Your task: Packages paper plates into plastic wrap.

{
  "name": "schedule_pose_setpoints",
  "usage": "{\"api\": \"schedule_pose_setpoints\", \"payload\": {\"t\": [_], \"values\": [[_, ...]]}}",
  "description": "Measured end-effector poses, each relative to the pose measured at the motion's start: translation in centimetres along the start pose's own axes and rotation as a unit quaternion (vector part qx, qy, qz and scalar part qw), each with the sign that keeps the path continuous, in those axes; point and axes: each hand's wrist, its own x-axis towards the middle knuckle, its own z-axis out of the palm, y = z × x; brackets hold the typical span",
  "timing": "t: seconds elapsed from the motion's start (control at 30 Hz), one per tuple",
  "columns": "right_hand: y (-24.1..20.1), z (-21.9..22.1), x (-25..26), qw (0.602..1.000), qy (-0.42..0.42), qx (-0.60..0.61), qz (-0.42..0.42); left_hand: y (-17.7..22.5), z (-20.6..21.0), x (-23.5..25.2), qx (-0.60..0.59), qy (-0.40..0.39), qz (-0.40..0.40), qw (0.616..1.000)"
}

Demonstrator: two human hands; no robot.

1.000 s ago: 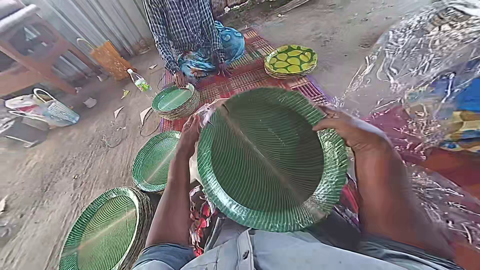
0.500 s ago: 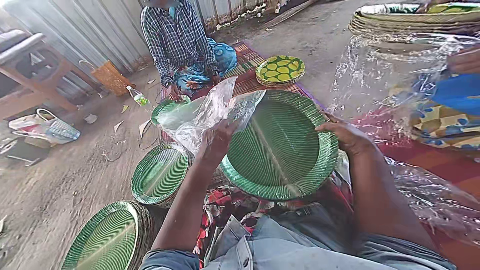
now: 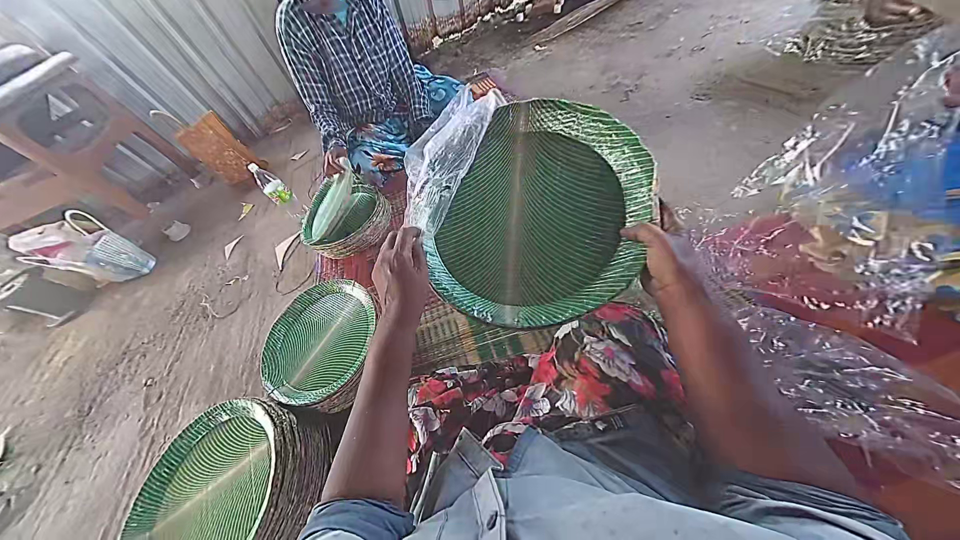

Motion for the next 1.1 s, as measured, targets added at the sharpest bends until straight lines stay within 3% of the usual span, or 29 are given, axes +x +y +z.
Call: {"api": "schedule_pose_setpoints", "payload": {"t": [0.17, 0.37, 0.5, 0.6, 0.67, 0.8, 0.93, 1.0, 1.1], "values": [[-1.0, 0.7, -1.0, 0.989, -0.115, -0.09, 0.008, -2.1, 1.6, 0.6, -0.05, 0.051, 0.037, 0.997], [-0.7, 2.1, -3.3, 0.96, -0.228, -0.156, 0.052, -0.2, 2.3, -1.6, -0.106, -0.101, 0.028, 0.989], [1.2, 3.6, -3.5, 0.959, -0.222, -0.154, 0.086, 2.7, 3.4, -4.1, -0.127, -0.191, 0.08, 0.97], [2.5, 4.1, -3.6, 0.97, -0.165, -0.145, 0.103, 3.8, 5.4, -6.7, -0.139, -0.158, 0.204, 0.956], [2.7, 3.9, -3.6, 0.979, -0.113, -0.127, 0.116, 3.2, 5.9, -7.9, -0.12, -0.135, 0.229, 0.956], [3.3, 3.0, -3.7, 0.994, -0.043, -0.052, 0.083, 0.3, 4.3, -7.6, -0.008, -0.069, 0.171, 0.983], [4.1, 2.5, -3.7, 0.999, -0.018, 0.013, 0.025, -2.0, 1.5, -5.5, 0.088, -0.06, 0.032, 0.994], [4.3, 2.5, -4.1, 0.999, -0.017, 0.028, 0.002, -3.0, 0.7, -4.7, 0.095, -0.039, -0.027, 0.994], [4.6, 2.9, -4.8, 0.999, -0.011, 0.048, -0.008, -5.1, 0.5, -4.3, 0.093, 0.049, -0.054, 0.993]]}}
